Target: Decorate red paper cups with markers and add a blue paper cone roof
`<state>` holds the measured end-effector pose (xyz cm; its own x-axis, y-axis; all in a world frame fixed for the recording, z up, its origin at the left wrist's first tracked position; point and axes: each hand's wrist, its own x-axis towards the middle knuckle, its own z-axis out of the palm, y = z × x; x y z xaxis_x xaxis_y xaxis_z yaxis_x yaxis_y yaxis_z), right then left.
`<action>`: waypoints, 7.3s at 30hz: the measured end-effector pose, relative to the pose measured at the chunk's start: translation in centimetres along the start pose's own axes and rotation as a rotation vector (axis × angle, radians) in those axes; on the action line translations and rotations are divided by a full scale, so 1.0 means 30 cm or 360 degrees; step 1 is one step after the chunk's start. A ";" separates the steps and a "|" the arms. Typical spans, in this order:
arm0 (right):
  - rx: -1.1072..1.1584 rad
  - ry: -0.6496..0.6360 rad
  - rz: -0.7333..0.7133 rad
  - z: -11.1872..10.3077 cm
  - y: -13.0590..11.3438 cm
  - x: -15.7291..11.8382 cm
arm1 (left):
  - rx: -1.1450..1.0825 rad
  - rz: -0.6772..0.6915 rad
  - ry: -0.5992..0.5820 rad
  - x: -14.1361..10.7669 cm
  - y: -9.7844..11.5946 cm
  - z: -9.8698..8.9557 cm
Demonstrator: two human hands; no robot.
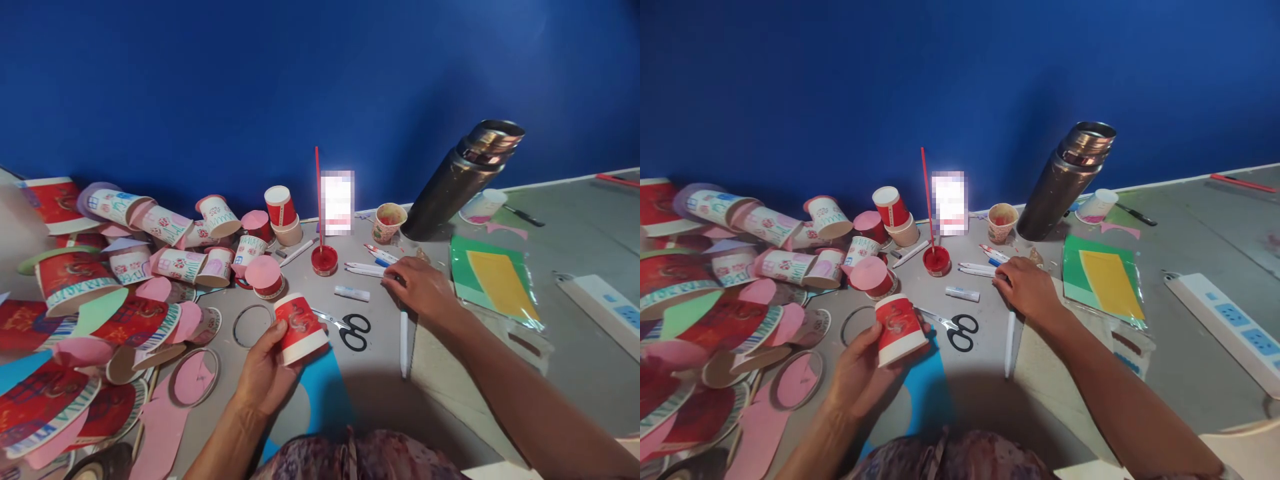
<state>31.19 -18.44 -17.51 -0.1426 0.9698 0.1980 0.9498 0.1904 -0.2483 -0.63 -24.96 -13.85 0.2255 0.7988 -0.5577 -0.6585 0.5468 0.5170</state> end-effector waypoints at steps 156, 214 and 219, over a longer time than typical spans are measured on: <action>0.1762 -0.0090 -0.0580 -0.097 -0.419 -0.094 | -0.0088 0.0050 0.0029 0.035 -0.059 0.013; 0.1490 0.0299 -0.0733 -0.111 -0.443 -0.087 | -0.0129 0.0070 0.0051 0.029 -0.060 0.029; 0.1468 0.0358 -0.0747 -0.116 -0.446 -0.091 | -0.0168 0.0077 0.0046 0.028 -0.059 0.030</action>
<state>19.84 -24.16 -11.42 -0.2956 0.7364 0.6085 0.2202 0.6723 -0.7067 1.38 -25.04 -14.65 0.1719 0.8151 -0.5532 -0.7402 0.4775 0.4734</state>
